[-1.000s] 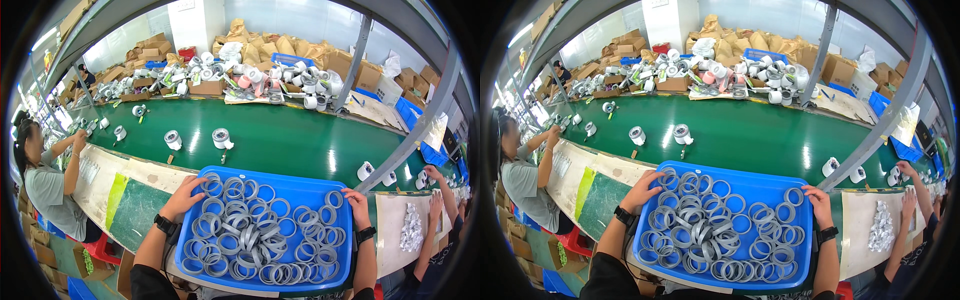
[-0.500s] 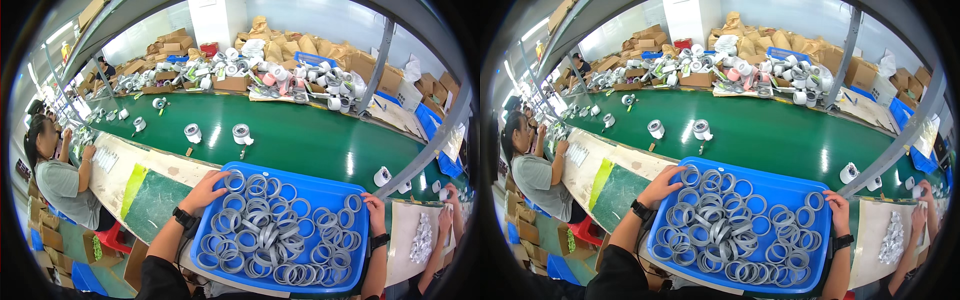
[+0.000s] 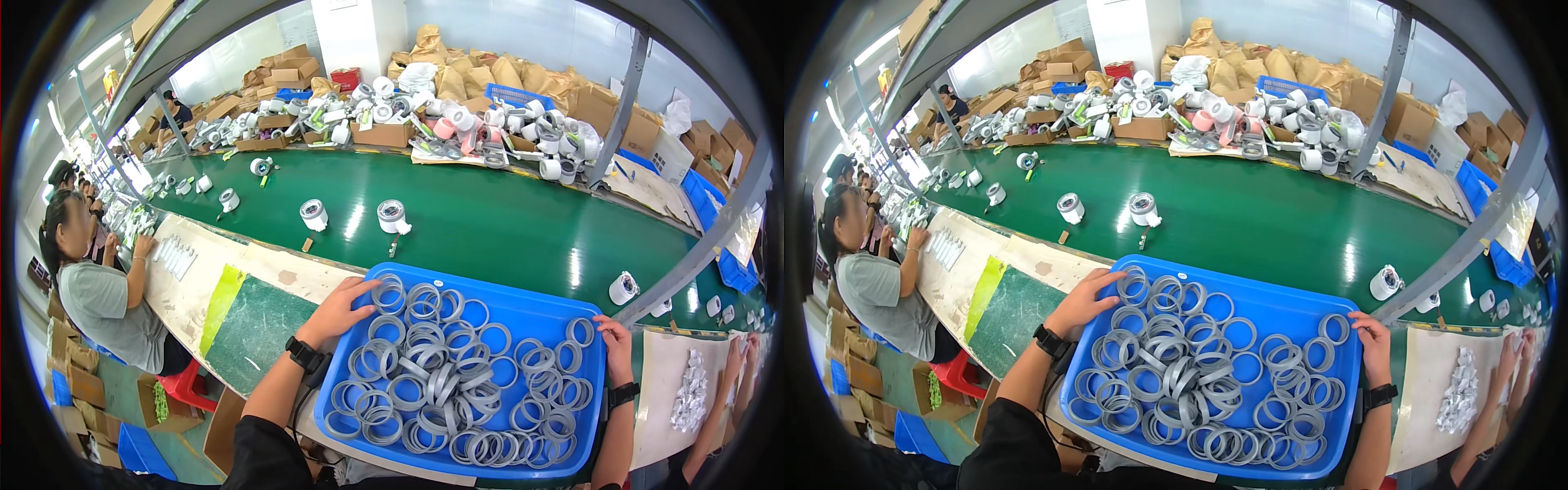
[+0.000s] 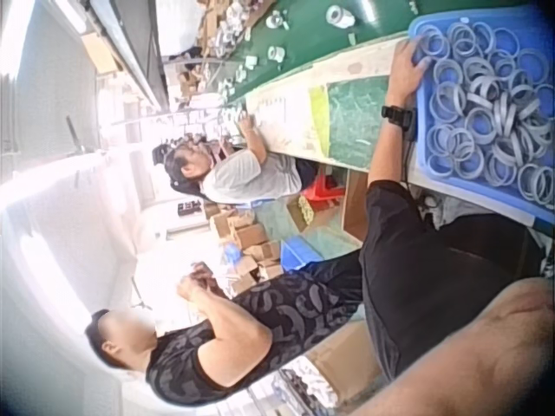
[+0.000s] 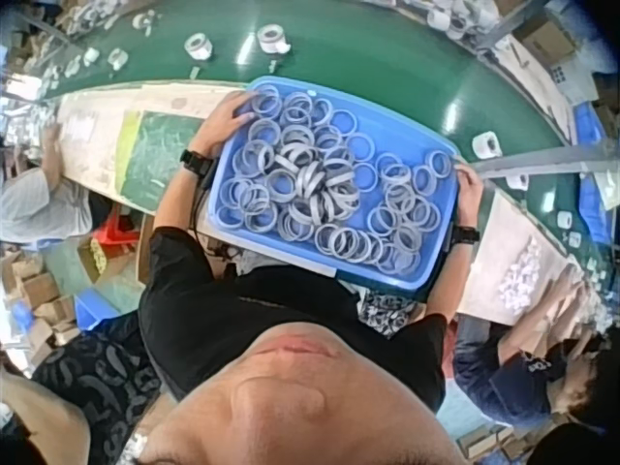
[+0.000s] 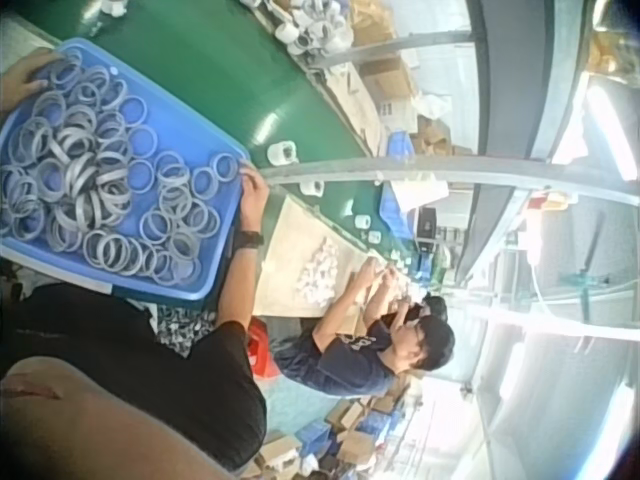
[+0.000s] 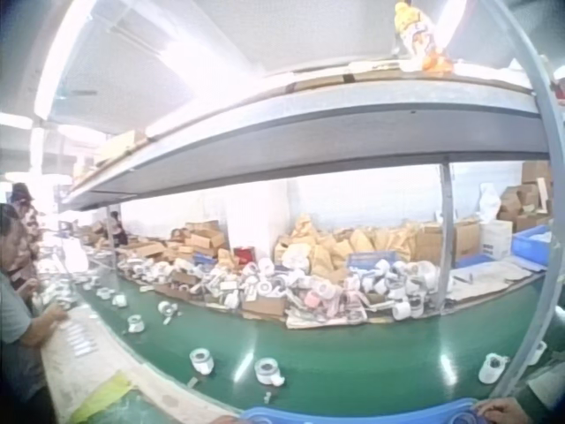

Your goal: Manually assemble gray ring components onto white electronic housings on a factory conveyor line.

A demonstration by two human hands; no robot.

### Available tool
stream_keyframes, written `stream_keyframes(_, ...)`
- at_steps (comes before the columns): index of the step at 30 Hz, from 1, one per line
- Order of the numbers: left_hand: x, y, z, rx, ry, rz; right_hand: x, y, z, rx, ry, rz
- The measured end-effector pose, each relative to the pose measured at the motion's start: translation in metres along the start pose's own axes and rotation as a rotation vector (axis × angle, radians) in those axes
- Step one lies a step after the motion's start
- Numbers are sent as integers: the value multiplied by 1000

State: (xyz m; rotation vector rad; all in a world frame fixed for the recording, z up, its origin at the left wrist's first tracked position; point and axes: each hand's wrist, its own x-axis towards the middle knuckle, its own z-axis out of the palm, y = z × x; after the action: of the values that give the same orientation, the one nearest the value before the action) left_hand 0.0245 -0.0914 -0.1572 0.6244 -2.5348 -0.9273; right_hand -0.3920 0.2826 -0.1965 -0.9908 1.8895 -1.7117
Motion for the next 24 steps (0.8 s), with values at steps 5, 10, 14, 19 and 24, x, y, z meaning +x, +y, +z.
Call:
stream_keyframes(5,-1,-1,1,-7,7,-6,1,3,1,28,-9,-13)
stream_keyframes(10,-1,-2,1,15,-4,10,0,0,2,16,-9,-10)
stream_keyframes(14,-1,-1,0,10,3,8,1,-4,5,-3,-14,-23)
stream_keyframes(19,-1,-6,3,11,-9,40,0,-1,0,-14,2,-24)
stream_keyframes(24,-1,-8,5,-4,-2,52,1,4,-3,-28,-18,-49)
